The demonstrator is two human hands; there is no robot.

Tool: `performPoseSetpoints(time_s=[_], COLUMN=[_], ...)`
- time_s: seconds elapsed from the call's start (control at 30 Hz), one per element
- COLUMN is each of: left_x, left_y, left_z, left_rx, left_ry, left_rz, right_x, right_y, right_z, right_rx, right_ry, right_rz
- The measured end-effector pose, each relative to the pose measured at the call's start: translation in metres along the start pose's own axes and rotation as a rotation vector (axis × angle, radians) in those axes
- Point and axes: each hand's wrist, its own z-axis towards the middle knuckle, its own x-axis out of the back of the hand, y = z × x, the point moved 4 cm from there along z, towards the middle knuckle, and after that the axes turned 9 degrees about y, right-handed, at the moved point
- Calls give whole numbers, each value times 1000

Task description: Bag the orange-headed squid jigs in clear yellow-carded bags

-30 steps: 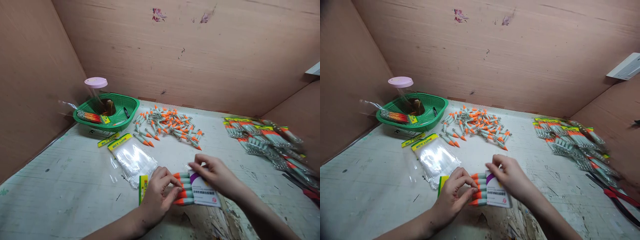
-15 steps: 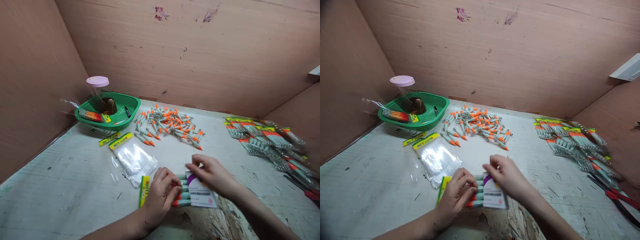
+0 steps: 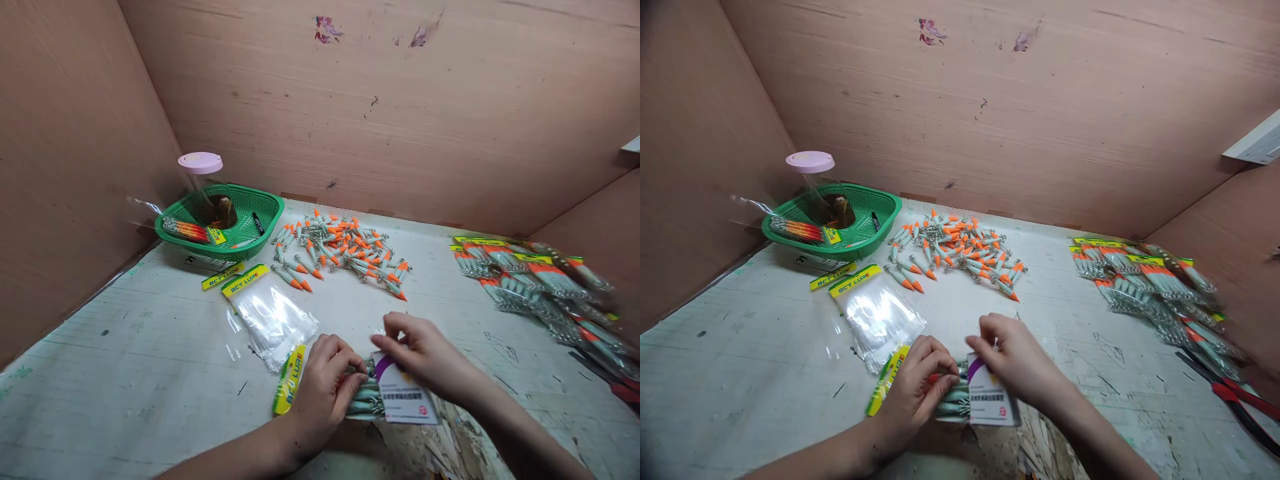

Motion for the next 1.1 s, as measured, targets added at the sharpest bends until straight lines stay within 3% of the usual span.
performPoseSetpoints(time_s=[0.2,0.33,0.4,0.5,0.6,0.67,0.77,0.8,0.9,0.97,1.1], left_x=[0,1,1,-2,-9,-15,-23,-25,-27,-25,-28], left_y=[1,0,-1,-2,-7,-11,-14,-13,-10,-8,-10], left_z=[-2,-1,-1,-1,-3,-5,-8,-8,-8,-7,-5], left_rx=[-5,-26,-57,-104,-133,-161,-245,-271,-250,-205,-174], left_ry=[17,34,30,-21,-87,-121,-142,-160,-267,-353,-535], left_rz=[-15,-23,-16,21,65,92,129,145,232,305,414], right_x=[17,46,66,90,99,98,78,65,3,-25,-46], right_y=[6,26,53,113,166,179,152,134,85,68,69], right_z=[-7,-18,-26,-35,-40,-46,-58,-62,-74,-82,-88], right_rx=[-75,-246,-369,-513,-480,-453,-332,-251,-129,-131,-172], right_ry=[4,48,133,289,388,489,566,509,-18,-129,-124], right_rz=[1,99,174,180,-20,-146,-241,-228,54,129,190])
